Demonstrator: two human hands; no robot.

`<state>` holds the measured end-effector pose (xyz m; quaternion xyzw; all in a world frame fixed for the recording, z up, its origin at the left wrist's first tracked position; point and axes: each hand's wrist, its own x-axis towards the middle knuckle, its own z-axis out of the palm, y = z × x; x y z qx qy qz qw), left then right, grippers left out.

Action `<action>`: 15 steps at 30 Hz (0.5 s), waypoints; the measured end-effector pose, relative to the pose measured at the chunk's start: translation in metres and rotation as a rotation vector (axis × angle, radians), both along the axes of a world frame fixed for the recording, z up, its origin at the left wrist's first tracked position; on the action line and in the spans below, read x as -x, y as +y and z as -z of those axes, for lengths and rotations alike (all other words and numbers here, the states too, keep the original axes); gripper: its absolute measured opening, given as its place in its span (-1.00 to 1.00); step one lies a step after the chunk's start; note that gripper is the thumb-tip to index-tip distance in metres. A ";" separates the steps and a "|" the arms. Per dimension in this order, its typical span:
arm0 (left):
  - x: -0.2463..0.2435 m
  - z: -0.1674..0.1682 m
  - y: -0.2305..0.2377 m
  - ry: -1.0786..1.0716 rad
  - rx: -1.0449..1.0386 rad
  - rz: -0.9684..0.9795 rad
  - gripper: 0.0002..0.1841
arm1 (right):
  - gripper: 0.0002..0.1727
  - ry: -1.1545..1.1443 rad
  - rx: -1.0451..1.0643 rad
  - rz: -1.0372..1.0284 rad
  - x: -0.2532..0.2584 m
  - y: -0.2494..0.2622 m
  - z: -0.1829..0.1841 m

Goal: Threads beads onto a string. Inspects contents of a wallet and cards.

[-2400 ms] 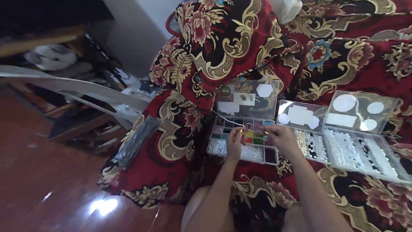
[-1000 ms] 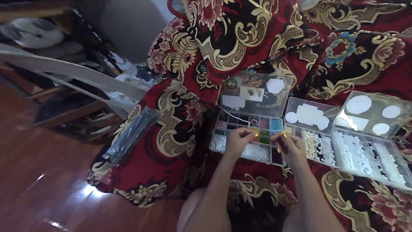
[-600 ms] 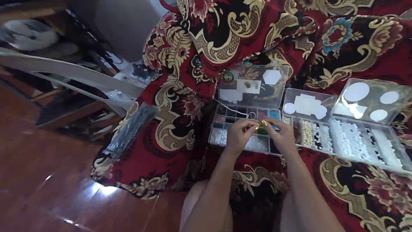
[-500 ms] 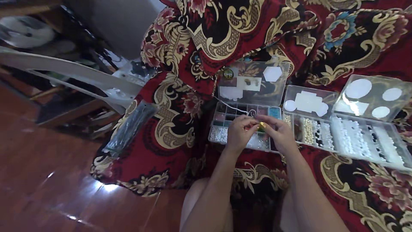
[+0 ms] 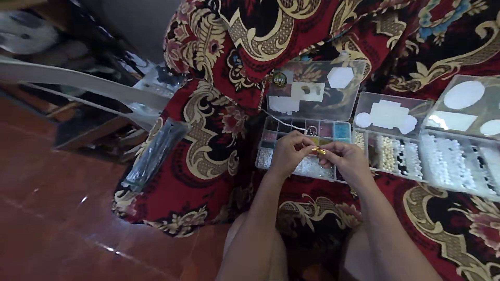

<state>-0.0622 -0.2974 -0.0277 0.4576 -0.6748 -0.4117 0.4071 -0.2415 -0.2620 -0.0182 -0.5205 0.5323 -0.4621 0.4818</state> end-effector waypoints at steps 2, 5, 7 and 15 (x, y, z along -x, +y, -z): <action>-0.003 -0.001 0.001 -0.002 -0.012 0.016 -0.94 | -0.93 0.034 -0.004 -0.016 0.000 0.000 -0.001; -0.005 -0.002 0.003 -0.085 0.000 -0.021 -0.91 | -0.92 0.079 -0.010 -0.025 0.001 0.000 0.001; -0.010 -0.005 0.005 -0.300 -0.005 -0.055 -0.86 | -0.92 0.096 -0.001 -0.006 0.001 -0.001 0.002; -0.006 -0.020 0.009 -0.953 -0.296 0.075 -0.74 | -0.92 0.161 0.055 0.052 -0.001 -0.003 0.010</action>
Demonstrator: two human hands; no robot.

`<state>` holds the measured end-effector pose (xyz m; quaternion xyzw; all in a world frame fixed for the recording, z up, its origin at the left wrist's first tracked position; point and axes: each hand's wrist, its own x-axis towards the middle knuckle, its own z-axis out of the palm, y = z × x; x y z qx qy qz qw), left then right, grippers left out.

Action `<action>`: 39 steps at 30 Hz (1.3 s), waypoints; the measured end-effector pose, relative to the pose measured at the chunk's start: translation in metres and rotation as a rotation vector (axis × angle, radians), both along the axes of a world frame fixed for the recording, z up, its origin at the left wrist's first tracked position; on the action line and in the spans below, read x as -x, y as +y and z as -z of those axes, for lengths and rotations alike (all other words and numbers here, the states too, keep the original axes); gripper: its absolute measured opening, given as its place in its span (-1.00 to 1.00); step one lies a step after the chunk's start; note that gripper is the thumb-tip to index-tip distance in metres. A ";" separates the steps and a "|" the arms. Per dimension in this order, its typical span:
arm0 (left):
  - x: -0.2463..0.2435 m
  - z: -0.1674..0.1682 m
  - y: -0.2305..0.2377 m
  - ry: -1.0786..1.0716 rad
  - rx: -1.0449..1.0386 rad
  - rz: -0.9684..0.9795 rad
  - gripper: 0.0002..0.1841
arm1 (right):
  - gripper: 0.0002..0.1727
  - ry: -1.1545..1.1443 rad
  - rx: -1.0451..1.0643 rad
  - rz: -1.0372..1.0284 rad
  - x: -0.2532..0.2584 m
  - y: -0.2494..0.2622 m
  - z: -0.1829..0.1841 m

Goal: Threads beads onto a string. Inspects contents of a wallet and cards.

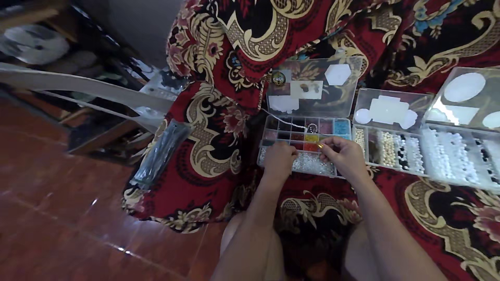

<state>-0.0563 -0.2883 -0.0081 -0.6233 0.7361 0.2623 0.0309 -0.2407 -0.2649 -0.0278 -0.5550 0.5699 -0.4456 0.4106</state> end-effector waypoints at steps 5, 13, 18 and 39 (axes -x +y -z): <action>0.002 0.007 0.003 0.017 0.035 0.017 -0.74 | -0.90 0.037 0.044 -0.011 -0.002 -0.002 0.004; 0.007 0.006 0.000 -0.044 -0.006 0.025 -0.72 | -0.88 0.045 0.064 0.006 -0.004 -0.002 0.004; 0.007 0.001 0.000 -0.059 -0.047 0.050 -0.72 | -0.87 0.071 0.085 0.032 -0.006 -0.002 0.004; -0.006 0.009 -0.007 1.606 -0.436 -0.423 -0.81 | -0.92 -0.272 0.244 0.001 -0.025 0.016 -0.011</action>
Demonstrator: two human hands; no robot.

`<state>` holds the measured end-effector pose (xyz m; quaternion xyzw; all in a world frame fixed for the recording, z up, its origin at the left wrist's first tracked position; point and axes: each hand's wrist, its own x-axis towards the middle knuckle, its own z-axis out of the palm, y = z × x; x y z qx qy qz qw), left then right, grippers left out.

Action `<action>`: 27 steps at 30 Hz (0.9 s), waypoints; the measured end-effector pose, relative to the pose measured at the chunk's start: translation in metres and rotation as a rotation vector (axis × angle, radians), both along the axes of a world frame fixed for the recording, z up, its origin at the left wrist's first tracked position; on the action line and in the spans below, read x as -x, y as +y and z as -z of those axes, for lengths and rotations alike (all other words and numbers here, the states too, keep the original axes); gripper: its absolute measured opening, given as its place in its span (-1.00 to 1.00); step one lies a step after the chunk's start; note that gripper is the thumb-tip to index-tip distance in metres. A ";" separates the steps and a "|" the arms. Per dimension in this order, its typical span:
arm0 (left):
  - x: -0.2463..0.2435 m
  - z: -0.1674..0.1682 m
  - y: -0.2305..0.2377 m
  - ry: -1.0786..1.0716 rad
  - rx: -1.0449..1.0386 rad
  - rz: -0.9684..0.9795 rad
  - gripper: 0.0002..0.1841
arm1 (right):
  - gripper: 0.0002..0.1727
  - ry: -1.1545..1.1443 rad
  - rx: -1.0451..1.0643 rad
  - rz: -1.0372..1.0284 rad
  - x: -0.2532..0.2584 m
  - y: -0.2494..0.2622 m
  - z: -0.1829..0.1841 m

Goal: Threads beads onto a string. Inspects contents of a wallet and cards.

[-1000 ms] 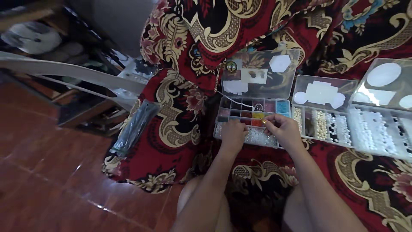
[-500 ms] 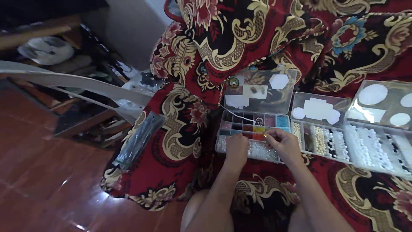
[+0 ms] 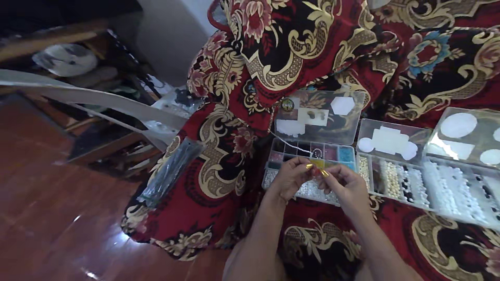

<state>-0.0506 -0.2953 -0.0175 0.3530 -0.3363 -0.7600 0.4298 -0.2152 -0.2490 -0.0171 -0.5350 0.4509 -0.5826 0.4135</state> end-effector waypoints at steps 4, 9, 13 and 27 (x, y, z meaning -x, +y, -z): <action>0.004 0.003 -0.002 0.120 -0.032 0.046 -0.79 | -0.91 -0.094 0.040 -0.021 -0.004 0.002 0.002; 0.007 0.008 0.001 0.149 -0.040 0.093 -0.70 | -0.92 -0.123 0.034 -0.009 -0.005 0.003 0.001; 0.008 0.011 0.002 0.155 -0.004 0.131 -0.73 | -0.92 -0.107 0.035 -0.005 -0.006 0.005 0.000; 0.016 0.018 0.001 0.168 0.028 0.116 -0.76 | -0.92 0.023 0.089 0.077 -0.007 0.004 0.004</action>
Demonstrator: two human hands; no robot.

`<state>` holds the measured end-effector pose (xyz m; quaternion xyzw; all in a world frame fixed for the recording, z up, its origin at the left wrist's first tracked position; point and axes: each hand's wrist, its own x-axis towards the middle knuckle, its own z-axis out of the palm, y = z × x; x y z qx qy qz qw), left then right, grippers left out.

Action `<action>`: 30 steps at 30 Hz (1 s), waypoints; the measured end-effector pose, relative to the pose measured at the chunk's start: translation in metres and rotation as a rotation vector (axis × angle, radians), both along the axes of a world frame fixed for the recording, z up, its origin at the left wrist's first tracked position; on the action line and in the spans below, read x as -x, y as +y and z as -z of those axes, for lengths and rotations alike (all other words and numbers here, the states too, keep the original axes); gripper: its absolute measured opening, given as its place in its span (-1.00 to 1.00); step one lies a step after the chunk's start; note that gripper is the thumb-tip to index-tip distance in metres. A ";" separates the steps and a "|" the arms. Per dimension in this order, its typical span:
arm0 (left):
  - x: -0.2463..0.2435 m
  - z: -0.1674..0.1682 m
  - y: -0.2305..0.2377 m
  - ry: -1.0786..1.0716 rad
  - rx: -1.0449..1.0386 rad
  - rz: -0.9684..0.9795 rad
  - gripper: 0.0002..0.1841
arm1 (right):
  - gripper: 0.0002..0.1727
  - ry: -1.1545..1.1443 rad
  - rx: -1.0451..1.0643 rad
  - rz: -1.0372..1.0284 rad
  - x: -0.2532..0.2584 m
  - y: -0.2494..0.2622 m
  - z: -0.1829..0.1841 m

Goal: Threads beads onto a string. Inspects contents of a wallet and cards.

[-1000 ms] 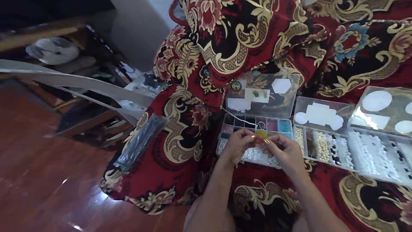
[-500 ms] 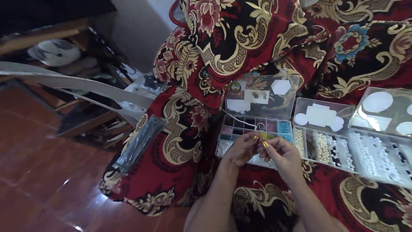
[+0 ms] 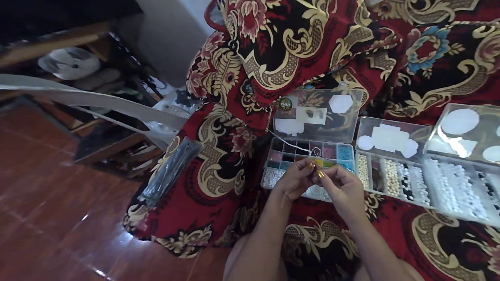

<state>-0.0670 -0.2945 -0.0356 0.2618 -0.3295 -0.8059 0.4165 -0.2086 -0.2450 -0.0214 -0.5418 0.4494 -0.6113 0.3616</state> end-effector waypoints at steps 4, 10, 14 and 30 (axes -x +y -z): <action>0.001 -0.003 0.001 0.019 -0.027 0.002 -0.74 | -0.93 -0.001 -0.010 0.010 0.000 0.000 0.000; 0.000 -0.005 0.001 0.031 -0.064 -0.010 -0.69 | -0.93 0.012 -0.022 0.022 -0.001 0.000 -0.001; 0.003 -0.008 0.002 -0.006 -0.108 -0.039 -0.67 | -0.93 0.017 -0.021 0.028 -0.002 -0.001 0.000; 0.004 -0.004 0.001 -0.018 -0.105 -0.127 -0.74 | -0.92 0.019 -0.008 0.035 0.000 -0.001 0.002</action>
